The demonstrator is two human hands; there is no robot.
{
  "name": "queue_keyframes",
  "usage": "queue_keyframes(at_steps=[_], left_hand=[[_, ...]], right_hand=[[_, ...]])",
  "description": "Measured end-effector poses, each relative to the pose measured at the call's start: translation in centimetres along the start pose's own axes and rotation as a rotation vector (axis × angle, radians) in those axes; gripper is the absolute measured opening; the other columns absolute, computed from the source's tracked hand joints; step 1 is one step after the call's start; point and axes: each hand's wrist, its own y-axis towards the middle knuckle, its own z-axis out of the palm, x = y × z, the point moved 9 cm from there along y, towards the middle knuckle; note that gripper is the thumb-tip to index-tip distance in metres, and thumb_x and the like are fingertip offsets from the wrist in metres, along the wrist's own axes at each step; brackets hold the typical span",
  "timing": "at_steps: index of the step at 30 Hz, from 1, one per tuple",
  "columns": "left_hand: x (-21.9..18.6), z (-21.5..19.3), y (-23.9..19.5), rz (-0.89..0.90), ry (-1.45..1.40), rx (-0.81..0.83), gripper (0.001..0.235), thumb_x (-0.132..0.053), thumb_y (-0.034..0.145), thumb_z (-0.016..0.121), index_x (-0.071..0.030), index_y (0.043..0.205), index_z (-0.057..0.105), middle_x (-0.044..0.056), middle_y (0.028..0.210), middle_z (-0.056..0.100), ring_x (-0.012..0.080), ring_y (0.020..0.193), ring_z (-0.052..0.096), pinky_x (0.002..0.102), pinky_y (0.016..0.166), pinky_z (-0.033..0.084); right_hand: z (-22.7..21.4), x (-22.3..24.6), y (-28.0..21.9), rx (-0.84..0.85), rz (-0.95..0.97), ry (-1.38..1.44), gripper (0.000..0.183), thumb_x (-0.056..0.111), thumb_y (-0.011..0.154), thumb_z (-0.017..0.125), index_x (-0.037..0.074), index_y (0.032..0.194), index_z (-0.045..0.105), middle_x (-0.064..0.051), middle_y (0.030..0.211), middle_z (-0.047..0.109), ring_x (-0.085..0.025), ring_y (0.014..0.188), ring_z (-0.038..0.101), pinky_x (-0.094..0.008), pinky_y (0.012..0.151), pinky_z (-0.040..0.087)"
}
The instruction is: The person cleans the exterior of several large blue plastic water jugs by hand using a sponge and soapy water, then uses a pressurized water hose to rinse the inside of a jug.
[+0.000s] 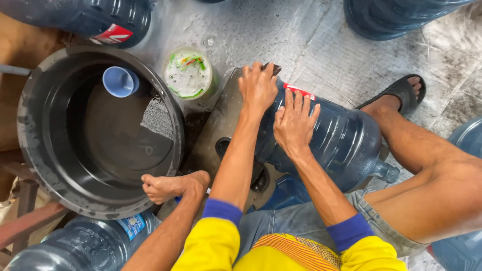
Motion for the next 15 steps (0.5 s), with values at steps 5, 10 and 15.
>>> queue_keyframes(at_steps=[5,10,15], left_hand=[[-1.7,-10.1,-11.5,0.103,-0.13,-0.295,0.035,-0.019,0.083,0.065,-0.013,0.117,0.064,0.013,0.113,0.058,0.0338,0.096,0.058,0.046,0.081,0.045],[-2.4,-8.7,-7.7,0.149,-0.167,-0.312,0.035,-0.019,0.079,0.069,-0.009,0.113,0.065,0.015,0.109,0.058,0.0345,0.095,0.058,0.045,0.083,0.043],[1.0,2.1,0.6,-0.043,-0.008,0.147,0.036,-0.039,0.079,0.059,-0.027,0.112,0.065,0.004,0.104,0.056,0.0312,0.101,0.049,0.048,0.07,0.048]], right_hand=[[2.7,-2.3,3.7,0.064,0.013,0.079,0.045,0.027,0.094,0.033,0.011,0.133,0.047,-0.018,0.126,0.053,-0.038,0.119,0.047,-0.061,0.099,0.021],[1.3,-1.1,2.8,0.067,0.011,0.096,0.043,0.025,0.094,0.034,0.01,0.133,0.045,-0.02,0.127,0.052,-0.038,0.12,0.045,-0.061,0.1,0.02],[-0.6,0.8,-1.2,-0.096,-0.026,-0.001,0.048,0.022,0.092,0.039,0.009,0.137,0.044,-0.018,0.128,0.052,-0.037,0.12,0.047,-0.059,0.1,0.024]])
